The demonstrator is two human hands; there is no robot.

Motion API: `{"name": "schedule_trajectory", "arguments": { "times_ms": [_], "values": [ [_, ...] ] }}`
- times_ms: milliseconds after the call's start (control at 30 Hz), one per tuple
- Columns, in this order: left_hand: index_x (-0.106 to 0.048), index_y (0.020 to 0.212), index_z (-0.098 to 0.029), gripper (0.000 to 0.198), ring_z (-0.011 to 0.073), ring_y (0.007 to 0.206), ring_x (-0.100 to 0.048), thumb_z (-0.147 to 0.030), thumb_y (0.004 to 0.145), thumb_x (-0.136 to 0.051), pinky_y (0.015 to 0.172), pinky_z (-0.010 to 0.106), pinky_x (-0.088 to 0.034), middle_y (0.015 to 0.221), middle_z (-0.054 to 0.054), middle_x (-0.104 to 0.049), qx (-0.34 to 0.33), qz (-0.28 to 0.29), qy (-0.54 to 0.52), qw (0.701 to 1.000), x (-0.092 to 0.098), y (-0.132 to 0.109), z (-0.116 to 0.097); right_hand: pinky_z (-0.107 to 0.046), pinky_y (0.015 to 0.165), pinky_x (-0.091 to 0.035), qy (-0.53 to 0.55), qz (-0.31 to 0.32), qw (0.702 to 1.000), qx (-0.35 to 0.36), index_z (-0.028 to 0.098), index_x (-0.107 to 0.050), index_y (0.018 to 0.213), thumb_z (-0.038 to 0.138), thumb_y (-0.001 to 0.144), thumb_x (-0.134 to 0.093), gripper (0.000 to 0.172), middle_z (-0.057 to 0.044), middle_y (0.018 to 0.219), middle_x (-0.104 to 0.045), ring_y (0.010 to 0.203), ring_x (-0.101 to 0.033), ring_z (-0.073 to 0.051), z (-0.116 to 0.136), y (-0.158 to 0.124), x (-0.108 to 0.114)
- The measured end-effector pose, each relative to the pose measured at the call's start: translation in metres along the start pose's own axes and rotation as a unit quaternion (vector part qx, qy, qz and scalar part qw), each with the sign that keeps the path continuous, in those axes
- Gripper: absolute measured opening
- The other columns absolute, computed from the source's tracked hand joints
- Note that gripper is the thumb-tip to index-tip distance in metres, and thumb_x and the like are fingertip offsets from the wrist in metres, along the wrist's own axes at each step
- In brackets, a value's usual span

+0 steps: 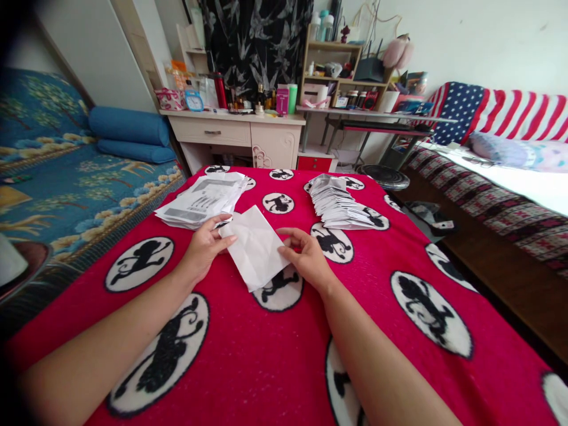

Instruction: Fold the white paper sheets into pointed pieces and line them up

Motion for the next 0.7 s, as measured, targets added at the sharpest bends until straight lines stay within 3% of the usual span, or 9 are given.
{"name": "schedule_trajectory", "arguments": {
  "times_ms": [100, 200, 367, 500, 600, 700],
  "values": [
    [-0.051, 0.123, -0.017, 0.065, 0.0152, 0.076, -0.065, -0.022, 0.063, -0.076, 0.071, 0.028, -0.054, 0.09, 0.003, -0.069, -0.003, 0.011, -0.007, 1.0, -0.001, -0.001, -0.002, -0.023, 0.06, -0.045, 0.001, -0.05, 0.998, 0.027, 0.017, -0.06, 0.118, 0.028, 0.07, -0.075, 0.052, 0.003, 0.071, -0.063, 0.064, -0.057, -0.012, 0.001, 0.002, 0.002],
    [-0.052, 0.122, -0.017, 0.063, 0.0155, 0.074, -0.065, -0.023, 0.064, -0.076, 0.068, 0.028, -0.055, 0.09, 0.004, -0.069, 0.002, 0.016, -0.008, 1.0, -0.002, -0.001, -0.003, -0.023, 0.059, -0.044, 0.027, -0.059, 0.998, 0.025, 0.017, -0.061, 0.113, 0.029, 0.069, -0.075, 0.048, 0.002, 0.07, -0.063, 0.062, -0.057, -0.012, 0.001, 0.002, 0.001],
    [-0.054, 0.122, -0.014, 0.062, 0.0167, 0.076, -0.067, -0.026, 0.065, -0.076, 0.07, 0.027, -0.053, 0.091, 0.007, -0.071, -0.001, 0.01, 0.034, 0.999, 0.001, 0.001, 0.003, -0.021, 0.049, -0.038, 0.036, -0.007, 0.999, -0.011, 0.017, -0.066, 0.099, 0.028, 0.071, -0.07, 0.03, 0.005, 0.06, -0.059, 0.051, -0.052, -0.01, 0.001, -0.001, -0.002],
    [-0.057, 0.121, -0.012, 0.067, 0.0199, 0.081, -0.068, -0.024, 0.059, -0.08, 0.071, 0.028, -0.053, 0.097, 0.011, -0.072, -0.006, 0.021, 0.13, 0.991, 0.003, 0.004, 0.01, -0.021, 0.046, -0.034, -0.104, 0.037, 0.994, -0.02, 0.016, -0.07, 0.083, 0.02, 0.072, -0.059, 0.017, 0.001, 0.064, -0.064, 0.049, -0.049, -0.01, -0.001, -0.001, 0.001],
    [-0.066, 0.11, -0.012, 0.055, 0.0216, 0.08, -0.068, -0.023, 0.057, -0.079, 0.068, 0.028, -0.053, 0.093, 0.011, -0.073, -0.021, 0.037, 0.208, 0.977, 0.005, 0.006, 0.01, -0.023, 0.05, -0.037, -0.283, 0.021, 0.958, 0.029, 0.018, -0.073, 0.081, 0.013, 0.07, -0.053, 0.023, 0.0, 0.066, -0.067, 0.052, -0.052, -0.012, -0.002, 0.0, 0.005],
    [-0.072, 0.09, -0.012, 0.031, 0.019, 0.063, -0.066, -0.027, 0.063, -0.074, 0.054, 0.025, -0.048, 0.075, 0.007, -0.073, -0.004, 0.066, 0.266, 0.962, 0.008, 0.006, 0.007, -0.031, 0.07, -0.046, -0.44, -0.031, 0.888, 0.133, 0.021, -0.074, 0.08, 0.009, 0.069, -0.056, 0.024, -0.005, 0.087, -0.071, 0.078, -0.061, -0.02, 0.001, 0.001, 0.006]
  ]
}}
Point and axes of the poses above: each hand's wrist, its own y-axis towards the middle knuckle, its own x-axis out of the back of the hand, z = x × y, the point moved 1 cm from there along y, towards the middle knuckle
